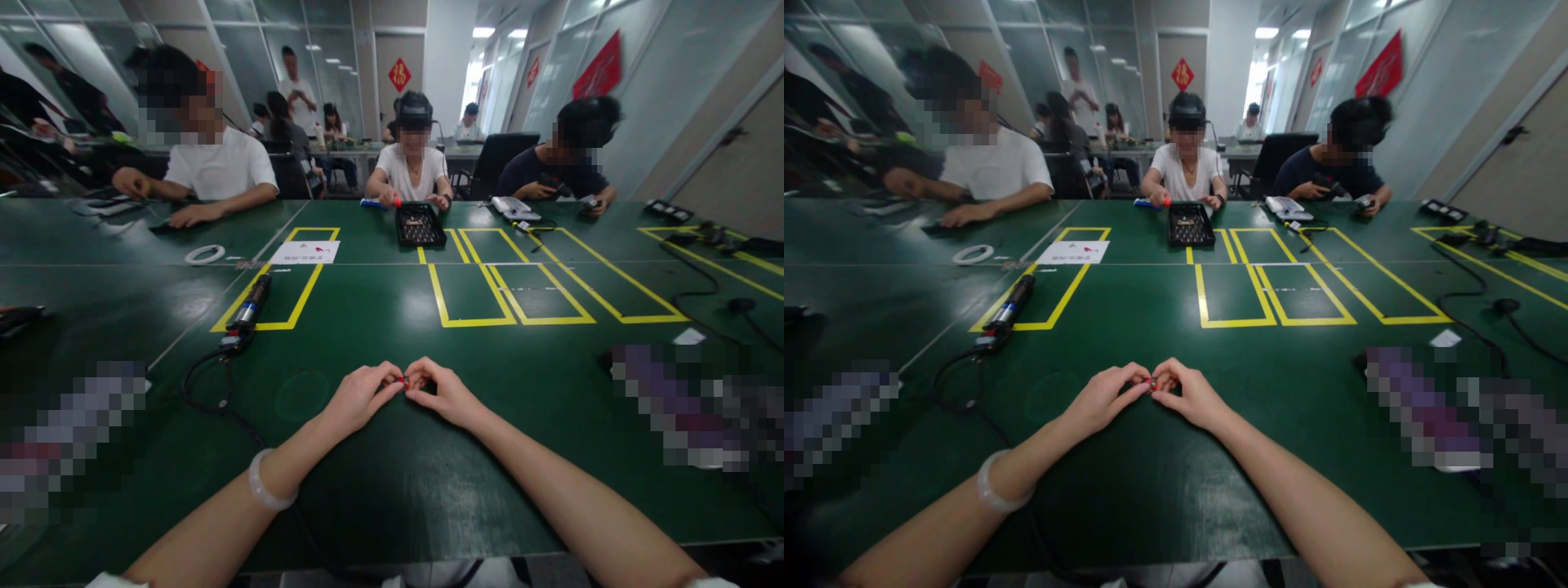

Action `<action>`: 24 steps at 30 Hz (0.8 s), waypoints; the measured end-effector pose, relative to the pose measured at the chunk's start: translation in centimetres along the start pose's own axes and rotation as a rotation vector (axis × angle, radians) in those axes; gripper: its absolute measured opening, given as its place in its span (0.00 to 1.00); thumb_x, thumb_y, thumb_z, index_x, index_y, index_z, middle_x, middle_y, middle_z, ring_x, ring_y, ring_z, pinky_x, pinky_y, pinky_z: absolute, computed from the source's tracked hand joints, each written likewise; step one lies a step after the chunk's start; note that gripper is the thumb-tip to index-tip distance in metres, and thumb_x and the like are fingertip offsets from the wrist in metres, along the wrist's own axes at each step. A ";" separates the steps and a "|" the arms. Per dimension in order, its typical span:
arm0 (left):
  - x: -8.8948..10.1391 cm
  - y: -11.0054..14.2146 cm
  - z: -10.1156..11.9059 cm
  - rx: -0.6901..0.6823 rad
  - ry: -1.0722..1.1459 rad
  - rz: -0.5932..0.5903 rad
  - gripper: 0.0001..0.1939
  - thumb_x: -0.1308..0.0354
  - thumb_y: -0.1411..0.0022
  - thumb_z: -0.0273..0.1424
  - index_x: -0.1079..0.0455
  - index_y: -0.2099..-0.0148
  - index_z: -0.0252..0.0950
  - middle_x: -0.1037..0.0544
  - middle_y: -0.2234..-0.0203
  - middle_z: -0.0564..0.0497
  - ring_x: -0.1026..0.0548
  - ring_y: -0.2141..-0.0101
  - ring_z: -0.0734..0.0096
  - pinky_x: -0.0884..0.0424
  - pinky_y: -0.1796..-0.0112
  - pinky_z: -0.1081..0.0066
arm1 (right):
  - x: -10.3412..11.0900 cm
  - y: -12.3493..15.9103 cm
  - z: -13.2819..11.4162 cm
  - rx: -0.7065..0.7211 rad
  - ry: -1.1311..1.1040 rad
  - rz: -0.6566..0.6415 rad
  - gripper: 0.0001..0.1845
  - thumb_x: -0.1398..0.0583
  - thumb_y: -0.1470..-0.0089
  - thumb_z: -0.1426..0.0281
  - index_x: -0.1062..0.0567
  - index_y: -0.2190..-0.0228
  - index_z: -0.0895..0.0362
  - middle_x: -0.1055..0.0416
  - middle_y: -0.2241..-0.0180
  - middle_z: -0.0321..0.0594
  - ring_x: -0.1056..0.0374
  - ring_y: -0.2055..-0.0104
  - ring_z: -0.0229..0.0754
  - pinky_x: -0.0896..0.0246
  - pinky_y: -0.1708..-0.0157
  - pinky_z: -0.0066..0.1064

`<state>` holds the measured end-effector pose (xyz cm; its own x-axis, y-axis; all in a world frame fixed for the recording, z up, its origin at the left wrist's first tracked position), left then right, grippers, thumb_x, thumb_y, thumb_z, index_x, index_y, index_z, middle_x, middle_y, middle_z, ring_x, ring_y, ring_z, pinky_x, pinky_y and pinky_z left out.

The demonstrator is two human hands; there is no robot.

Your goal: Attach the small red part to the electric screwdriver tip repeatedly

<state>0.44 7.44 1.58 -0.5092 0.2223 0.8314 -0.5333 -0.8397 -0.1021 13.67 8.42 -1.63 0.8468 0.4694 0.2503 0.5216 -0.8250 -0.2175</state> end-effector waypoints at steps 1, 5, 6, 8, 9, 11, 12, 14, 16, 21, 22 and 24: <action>-0.1 0.0 -0.1 0.008 0.018 -0.004 0.12 0.53 0.32 0.40 0.34 0.55 0.40 0.23 0.64 0.54 0.26 0.62 0.68 0.36 0.60 0.69 | 0.0 0.0 0.0 0.000 0.006 0.003 0.10 0.39 0.44 0.67 0.30 0.61 0.57 0.28 0.67 0.37 0.32 0.65 0.37 0.37 0.61 0.30; -0.2 0.0 -0.4 -0.005 0.059 0.005 0.12 0.50 0.34 0.39 0.36 0.51 0.41 0.22 0.62 0.54 0.25 0.61 0.68 0.35 0.59 0.69 | 0.2 -0.2 0.6 -0.055 -0.074 0.017 0.09 0.43 0.41 0.65 0.30 0.62 0.58 0.27 0.68 0.38 0.31 0.66 0.38 0.37 0.62 0.30; -0.2 0.0 -0.4 -0.012 0.056 0.012 0.12 0.49 0.34 0.39 0.36 0.51 0.41 0.23 0.62 0.54 0.25 0.61 0.68 0.35 0.59 0.69 | 0.2 -0.2 0.7 -0.061 -0.092 0.020 0.09 0.43 0.41 0.65 0.31 0.61 0.58 0.27 0.69 0.38 0.31 0.66 0.38 0.37 0.63 0.30; -0.2 0.1 -0.4 -0.019 0.038 0.025 0.11 0.51 0.34 0.39 0.36 0.53 0.40 0.23 0.62 0.53 0.25 0.61 0.68 0.34 0.59 0.69 | 0.2 -0.2 0.7 -0.054 -0.096 0.024 0.11 0.41 0.42 0.65 0.31 0.60 0.58 0.27 0.69 0.38 0.31 0.66 0.38 0.37 0.62 0.30; -0.2 0.2 -0.3 -0.019 0.029 0.028 0.11 0.52 0.33 0.39 0.35 0.54 0.40 0.23 0.63 0.53 0.25 0.61 0.68 0.34 0.59 0.69 | 0.1 -0.2 0.6 -0.045 -0.082 0.023 0.12 0.39 0.44 0.65 0.32 0.60 0.58 0.27 0.68 0.37 0.31 0.66 0.38 0.37 0.62 0.30; -0.1 0.2 -0.1 -0.023 0.022 0.022 0.11 0.53 0.33 0.39 0.35 0.54 0.40 0.23 0.64 0.54 0.25 0.62 0.68 0.34 0.59 0.69 | 0.0 -0.1 0.4 -0.026 -0.035 0.018 0.14 0.37 0.46 0.66 0.32 0.60 0.57 0.28 0.67 0.37 0.32 0.66 0.37 0.37 0.61 0.30; 0.0 0.1 0.1 -0.027 0.018 0.014 0.12 0.53 0.33 0.40 0.35 0.55 0.40 0.23 0.64 0.54 0.25 0.62 0.69 0.35 0.59 0.70 | 0.0 -0.1 0.2 -0.020 -0.009 0.017 0.12 0.37 0.47 0.67 0.31 0.61 0.57 0.28 0.67 0.37 0.32 0.65 0.37 0.37 0.61 0.30; 0.5 0.0 0.1 -0.026 -0.006 0.004 0.13 0.54 0.33 0.41 0.34 0.55 0.40 0.23 0.63 0.54 0.26 0.61 0.69 0.34 0.58 0.69 | 0.1 -0.1 0.0 -0.017 0.038 0.025 0.09 0.39 0.45 0.67 0.30 0.62 0.57 0.28 0.67 0.37 0.32 0.66 0.37 0.37 0.61 0.30; 1.9 -0.3 -1.0 0.009 -0.057 0.039 0.15 0.56 0.32 0.42 0.34 0.54 0.40 0.23 0.62 0.53 0.26 0.60 0.68 0.34 0.58 0.68 | 0.3 -0.1 -0.1 -0.023 0.076 0.037 0.08 0.39 0.45 0.68 0.30 0.63 0.57 0.29 0.68 0.36 0.33 0.67 0.37 0.37 0.63 0.30; 9.0 0.7 -9.4 0.261 -0.375 0.349 0.21 0.56 0.34 0.43 0.36 0.46 0.36 0.27 0.53 0.44 0.30 0.53 0.59 0.35 0.52 0.61 | 0.6 -0.3 -0.3 -0.042 0.102 0.049 0.08 0.39 0.47 0.71 0.30 0.63 0.57 0.31 0.71 0.35 0.34 0.69 0.36 0.38 0.65 0.29; 10.6 1.6 -11.6 0.355 -0.471 0.416 0.23 0.55 0.34 0.43 0.36 0.45 0.34 0.29 0.50 0.40 0.31 0.51 0.55 0.36 0.51 0.58 | 0.6 -0.3 -0.3 -0.043 0.101 0.047 0.07 0.39 0.47 0.71 0.30 0.64 0.57 0.31 0.71 0.35 0.34 0.69 0.36 0.38 0.65 0.29; 13.2 3.8 -15.8 0.530 -0.615 0.496 0.27 0.53 0.36 0.44 0.40 0.42 0.30 0.33 0.47 0.35 0.34 0.49 0.49 0.37 0.51 0.55 | 0.5 -0.2 -0.3 -0.044 0.102 0.039 0.07 0.39 0.48 0.72 0.30 0.64 0.58 0.31 0.71 0.35 0.34 0.69 0.36 0.38 0.65 0.29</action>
<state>-18.97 15.02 3.60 -0.0702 -0.3929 0.9169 0.1007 -0.9173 -0.3853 13.92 8.75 -1.20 0.8503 0.4036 0.3378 0.4812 -0.8561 -0.1885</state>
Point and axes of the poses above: each hand's wrist, its own y-axis away from the middle knuckle, its own x-axis out of the back of the hand, z = x × y, the point moved 7 cm from there along -y, towards the middle knuckle
